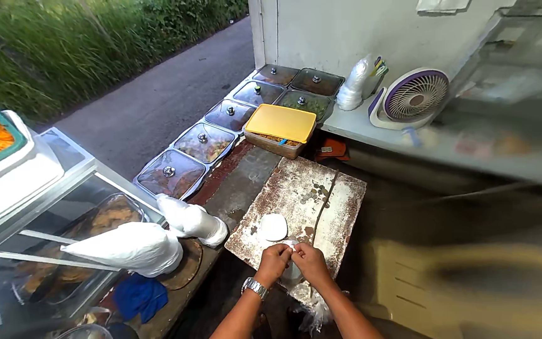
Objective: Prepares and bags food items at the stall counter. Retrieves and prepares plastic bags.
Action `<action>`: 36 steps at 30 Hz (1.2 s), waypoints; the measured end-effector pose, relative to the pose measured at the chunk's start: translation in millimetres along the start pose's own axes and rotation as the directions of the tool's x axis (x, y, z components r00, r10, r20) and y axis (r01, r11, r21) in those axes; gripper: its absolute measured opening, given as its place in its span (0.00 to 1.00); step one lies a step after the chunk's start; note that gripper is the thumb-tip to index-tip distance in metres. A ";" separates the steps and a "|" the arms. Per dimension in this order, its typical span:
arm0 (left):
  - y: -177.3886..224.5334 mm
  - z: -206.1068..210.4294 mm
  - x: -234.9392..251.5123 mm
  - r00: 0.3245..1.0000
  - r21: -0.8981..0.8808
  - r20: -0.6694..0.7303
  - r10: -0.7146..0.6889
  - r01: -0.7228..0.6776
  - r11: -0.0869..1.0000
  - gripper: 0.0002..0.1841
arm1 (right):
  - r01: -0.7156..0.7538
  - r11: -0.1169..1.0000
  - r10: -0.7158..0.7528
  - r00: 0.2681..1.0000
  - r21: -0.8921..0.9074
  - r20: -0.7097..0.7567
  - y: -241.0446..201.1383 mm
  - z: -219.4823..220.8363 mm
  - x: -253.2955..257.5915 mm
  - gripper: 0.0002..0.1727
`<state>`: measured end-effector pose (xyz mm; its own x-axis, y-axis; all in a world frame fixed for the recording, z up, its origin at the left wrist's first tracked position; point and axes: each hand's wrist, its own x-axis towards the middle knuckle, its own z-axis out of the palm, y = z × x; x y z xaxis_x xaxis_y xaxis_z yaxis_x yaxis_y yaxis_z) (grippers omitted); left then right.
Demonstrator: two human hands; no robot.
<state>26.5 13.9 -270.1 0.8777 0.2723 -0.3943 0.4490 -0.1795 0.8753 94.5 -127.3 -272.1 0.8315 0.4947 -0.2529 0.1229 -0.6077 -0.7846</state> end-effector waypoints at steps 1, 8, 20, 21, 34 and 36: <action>1.5 0.1 0.7 1.000 0.026 -0.014 -0.006 0.006 1.000 0.14 | 0.019 1.000 -0.019 1.000 -0.021 -0.014 -1.4 0.2 1.6 0.13; -0.5 -4.2 -2.3 0.987 -0.132 -0.090 -0.134 0.122 0.984 0.14 | 0.245 0.948 -0.206 0.959 0.204 -0.195 -28.7 -8.7 -2.3 0.09; 63.8 -224.7 -135.1 0.726 0.800 -0.483 0.489 0.139 0.583 0.24 | -0.149 0.966 0.171 0.981 0.209 -0.089 7.2 -3.7 55.7 0.13; 64.1 -250.9 -139.2 0.757 0.815 -0.491 0.432 0.223 0.534 0.25 | -0.154 0.970 0.171 0.982 0.191 -0.076 9.6 -1.2 59.3 0.13; 150.8 -241.5 -235.3 0.147 0.764 -0.570 0.809 -0.267 0.587 0.10 | 0.056 0.941 -0.035 0.997 0.333 -0.068 -56.2 -6.4 9.4 0.22; 130.2 -166.3 -239.4 0.312 0.633 -0.400 0.862 -0.586 0.506 0.09 | 0.058 0.747 -0.217 0.963 0.663 0.160 -99.3 -1.7 -22.8 0.29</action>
<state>-153.1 82.5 -15.2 0.5934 0.3082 0.7436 -0.1816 -0.8487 0.4967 64.3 -79.3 -187.5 0.6871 0.7080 -0.1636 -0.2188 -0.0131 -0.9757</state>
